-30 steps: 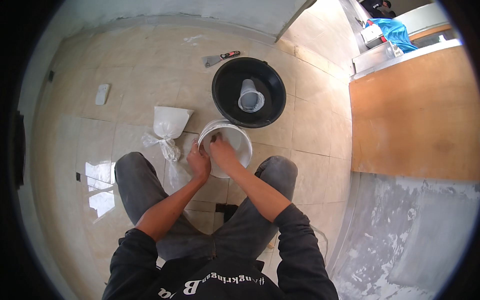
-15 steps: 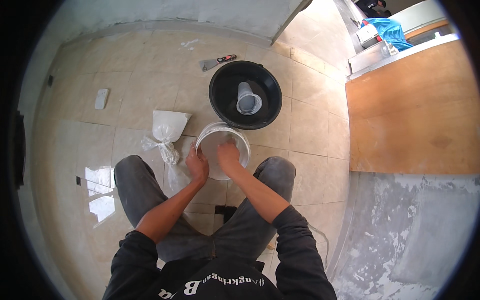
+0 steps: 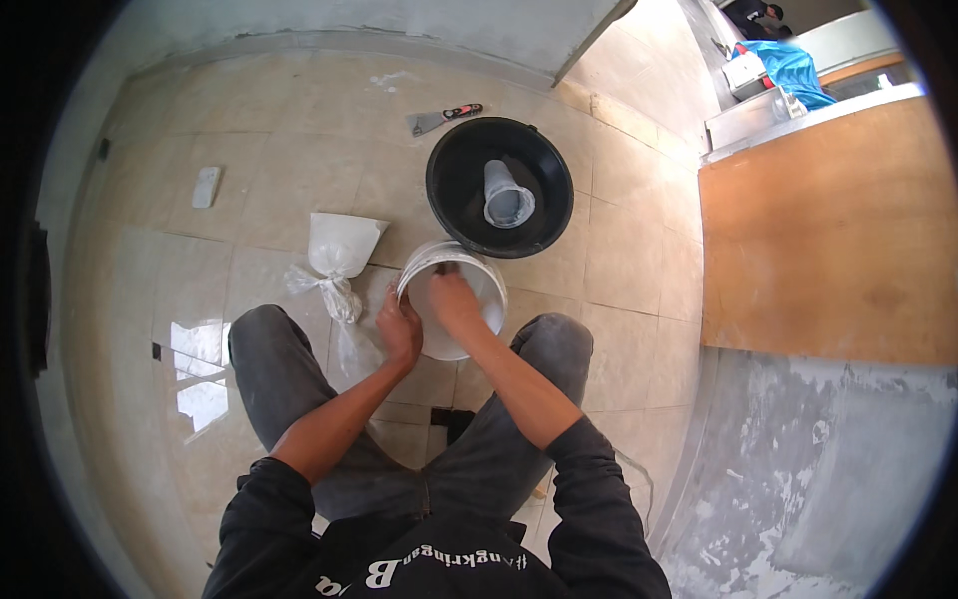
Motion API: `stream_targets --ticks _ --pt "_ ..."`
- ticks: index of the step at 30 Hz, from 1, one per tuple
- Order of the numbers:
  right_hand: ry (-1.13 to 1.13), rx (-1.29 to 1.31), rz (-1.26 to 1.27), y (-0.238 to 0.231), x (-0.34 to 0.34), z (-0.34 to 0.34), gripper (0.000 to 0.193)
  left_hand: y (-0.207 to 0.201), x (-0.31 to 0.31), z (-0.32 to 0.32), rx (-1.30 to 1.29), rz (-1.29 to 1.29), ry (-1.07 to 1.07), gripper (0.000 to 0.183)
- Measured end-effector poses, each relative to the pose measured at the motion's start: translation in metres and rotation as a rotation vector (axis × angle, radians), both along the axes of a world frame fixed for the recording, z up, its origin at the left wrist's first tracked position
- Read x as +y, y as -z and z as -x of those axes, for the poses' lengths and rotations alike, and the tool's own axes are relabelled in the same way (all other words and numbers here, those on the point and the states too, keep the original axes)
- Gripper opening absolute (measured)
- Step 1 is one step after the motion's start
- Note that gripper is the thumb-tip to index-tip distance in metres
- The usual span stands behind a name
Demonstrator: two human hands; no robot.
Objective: The person mixes white plaster powder with water in a bucket by hand, stirs it, and stands up to approach a ladder.
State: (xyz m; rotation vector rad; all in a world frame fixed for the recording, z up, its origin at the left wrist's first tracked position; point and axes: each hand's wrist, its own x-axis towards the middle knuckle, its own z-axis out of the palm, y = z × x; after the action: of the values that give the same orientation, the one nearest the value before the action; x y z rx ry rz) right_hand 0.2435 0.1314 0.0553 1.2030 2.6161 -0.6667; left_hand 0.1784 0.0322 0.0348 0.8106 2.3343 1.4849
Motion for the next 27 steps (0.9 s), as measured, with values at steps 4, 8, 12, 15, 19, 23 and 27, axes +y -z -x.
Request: stream_targets --ticks 4,8,12,15,19,23,27 --pt "-0.227 0.034 0.062 0.019 -0.016 0.002 0.024 0.004 -0.001 0.002 -0.023 -0.034 0.008 0.034" --pt "-0.345 -0.019 0.093 0.017 -0.005 0.0 0.023 0.004 -0.001 0.004 -0.025 -0.031 0.008 0.034" --pt "-0.083 -0.022 -0.114 -0.007 -0.003 0.005 0.018 0.008 -0.002 0.002 -0.015 -0.008 0.009 0.034" --pt "-0.011 -0.131 -0.18 0.003 -0.003 -0.001 0.017 0.005 -0.001 0.002 -0.023 0.007 -0.004 0.034" --pt "-0.175 -0.243 0.004 0.019 -0.006 -0.016 0.018 0.006 0.0 0.002 0.009 -0.025 0.004 0.035" --pt "-0.264 -0.331 0.056 0.001 -0.002 -0.005 0.019 0.003 -0.002 0.002 -0.015 -0.015 0.023 0.035" --pt "0.026 -0.164 -0.03 -0.035 0.003 0.002 0.022 0.013 -0.004 0.001 0.039 -0.05 -0.003 0.035"
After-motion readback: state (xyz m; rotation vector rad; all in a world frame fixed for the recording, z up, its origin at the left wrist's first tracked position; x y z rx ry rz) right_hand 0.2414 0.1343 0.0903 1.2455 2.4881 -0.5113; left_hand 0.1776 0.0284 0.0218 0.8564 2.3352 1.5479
